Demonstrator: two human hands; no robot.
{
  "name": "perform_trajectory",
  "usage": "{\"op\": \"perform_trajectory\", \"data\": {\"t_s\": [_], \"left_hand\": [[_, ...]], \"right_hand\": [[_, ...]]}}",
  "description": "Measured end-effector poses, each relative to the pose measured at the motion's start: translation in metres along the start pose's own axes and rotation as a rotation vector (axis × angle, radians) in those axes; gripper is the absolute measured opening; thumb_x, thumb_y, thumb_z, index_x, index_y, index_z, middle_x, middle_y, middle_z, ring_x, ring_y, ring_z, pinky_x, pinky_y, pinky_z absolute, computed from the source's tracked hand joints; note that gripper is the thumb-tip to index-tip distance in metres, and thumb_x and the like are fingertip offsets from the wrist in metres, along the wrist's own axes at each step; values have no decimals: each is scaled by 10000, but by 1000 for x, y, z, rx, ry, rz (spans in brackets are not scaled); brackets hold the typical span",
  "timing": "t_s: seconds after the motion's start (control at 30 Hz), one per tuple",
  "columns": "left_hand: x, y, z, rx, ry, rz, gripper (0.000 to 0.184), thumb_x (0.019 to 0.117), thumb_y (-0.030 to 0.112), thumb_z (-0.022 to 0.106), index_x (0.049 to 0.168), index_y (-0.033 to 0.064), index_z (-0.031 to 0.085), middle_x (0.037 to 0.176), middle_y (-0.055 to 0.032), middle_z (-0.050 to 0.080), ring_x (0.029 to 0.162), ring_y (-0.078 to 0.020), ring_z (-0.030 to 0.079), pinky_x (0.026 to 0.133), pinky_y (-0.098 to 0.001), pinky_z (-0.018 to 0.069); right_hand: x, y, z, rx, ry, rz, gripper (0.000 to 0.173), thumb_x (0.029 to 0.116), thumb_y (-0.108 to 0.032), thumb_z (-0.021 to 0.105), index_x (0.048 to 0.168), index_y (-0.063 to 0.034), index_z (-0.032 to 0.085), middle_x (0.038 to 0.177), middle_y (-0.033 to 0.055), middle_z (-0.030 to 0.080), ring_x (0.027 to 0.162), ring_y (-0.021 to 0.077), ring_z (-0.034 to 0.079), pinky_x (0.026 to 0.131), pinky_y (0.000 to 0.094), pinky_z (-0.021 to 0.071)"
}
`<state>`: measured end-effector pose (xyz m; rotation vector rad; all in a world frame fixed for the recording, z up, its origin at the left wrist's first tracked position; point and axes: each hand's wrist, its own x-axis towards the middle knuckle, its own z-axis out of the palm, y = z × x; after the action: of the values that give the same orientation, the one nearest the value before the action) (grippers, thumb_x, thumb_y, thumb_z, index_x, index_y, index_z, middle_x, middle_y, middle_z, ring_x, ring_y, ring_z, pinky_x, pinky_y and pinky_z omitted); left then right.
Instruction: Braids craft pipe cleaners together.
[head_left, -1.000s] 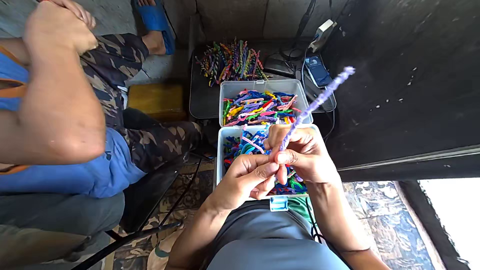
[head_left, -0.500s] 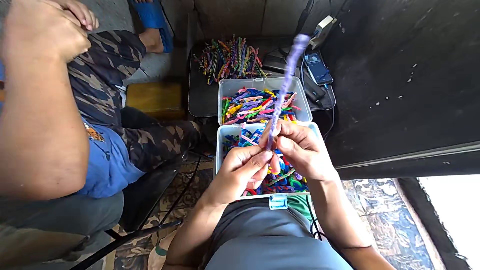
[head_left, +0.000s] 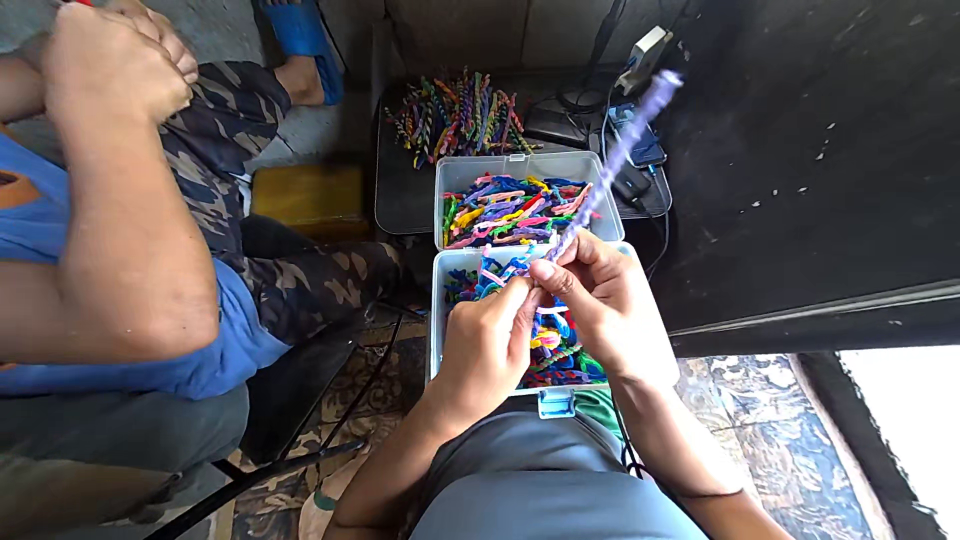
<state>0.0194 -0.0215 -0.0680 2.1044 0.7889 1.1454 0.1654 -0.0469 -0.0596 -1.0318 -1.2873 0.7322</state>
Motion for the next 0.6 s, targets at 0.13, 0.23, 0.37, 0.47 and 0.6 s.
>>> {"op": "perform_trajectory", "data": {"t_s": [0.13,0.23,0.37,0.47,0.6], "left_hand": [[6,-1,-17,-945,-331,-337,293,1068,104,430,870,129,644,603,180,458,510,129,377,470,-54,304],[4,-2,-17,-1073,-392,-348,286,1075,137,458,886,133,674,612,189,491,526,135,411,489,-53,326],[-7,-4,5,148,67,51,245,995,85,547,825,-11,694,591,-50,570,521,-84,535,507,-210,429],[-10,-13,16,510,175,132,199,918,91,581,795,-2,708,582,-86,612,501,-183,602,456,-310,446],[-12,-9,26,652,200,145,187,892,89,580,842,-44,700,565,-90,602,468,-198,590,435,-317,426]], "right_hand": [[9,7,-15,380,-274,57,155,1034,-256,586,950,-159,673,869,-83,669,727,-32,612,622,132,516],[9,7,-12,451,-261,28,120,987,-180,656,870,-154,658,837,-76,632,727,-20,607,629,137,523],[1,7,-2,-56,-24,-106,211,953,-88,630,776,-109,517,719,-63,509,580,-39,473,534,100,423],[-4,17,10,-520,111,-334,187,912,-91,641,746,-24,587,689,34,505,674,107,480,659,233,383],[-5,19,12,-524,139,-278,202,941,-124,635,765,-40,588,717,22,528,680,76,500,636,192,401]]}}
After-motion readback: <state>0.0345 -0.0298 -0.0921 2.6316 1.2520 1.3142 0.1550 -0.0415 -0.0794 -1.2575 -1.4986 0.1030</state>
